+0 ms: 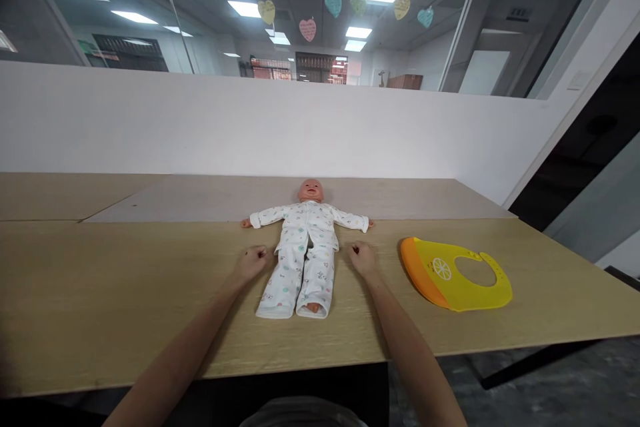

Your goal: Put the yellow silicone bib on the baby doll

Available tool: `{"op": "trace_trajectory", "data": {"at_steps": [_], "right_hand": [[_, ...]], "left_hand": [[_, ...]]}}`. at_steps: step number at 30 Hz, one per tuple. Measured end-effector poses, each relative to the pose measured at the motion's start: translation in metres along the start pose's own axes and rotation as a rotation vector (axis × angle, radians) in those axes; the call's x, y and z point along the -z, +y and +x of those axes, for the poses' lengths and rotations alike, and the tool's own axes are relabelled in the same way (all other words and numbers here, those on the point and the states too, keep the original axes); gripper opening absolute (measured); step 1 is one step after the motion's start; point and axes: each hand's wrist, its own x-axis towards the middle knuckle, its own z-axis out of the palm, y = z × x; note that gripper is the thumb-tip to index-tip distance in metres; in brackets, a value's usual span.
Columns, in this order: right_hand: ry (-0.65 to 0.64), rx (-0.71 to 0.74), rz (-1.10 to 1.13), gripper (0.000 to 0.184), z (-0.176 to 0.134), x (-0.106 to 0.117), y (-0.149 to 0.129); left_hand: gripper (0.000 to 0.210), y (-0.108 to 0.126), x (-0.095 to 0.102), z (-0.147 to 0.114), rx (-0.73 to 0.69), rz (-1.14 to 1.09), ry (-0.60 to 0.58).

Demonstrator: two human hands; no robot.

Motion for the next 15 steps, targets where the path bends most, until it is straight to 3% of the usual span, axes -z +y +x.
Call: {"op": "trace_trajectory", "data": {"at_steps": [5,10,15], "right_hand": [[-0.004,-0.002,0.024,0.021,-0.0015,0.0004,-0.0023],[-0.001,-0.014,0.028,0.023,-0.0027,-0.0006,-0.0021],[-0.001,-0.014,0.011,0.021,-0.0029,-0.0008,-0.0016]], "left_hand": [[0.018,-0.0081,-0.0032,-0.0014,-0.100,-0.026,-0.044],[0.015,-0.0029,-0.0019,-0.0059,-0.095,-0.107,0.164],[0.010,-0.0017,-0.0023,-0.0050,-0.035,-0.229,0.173]]}}
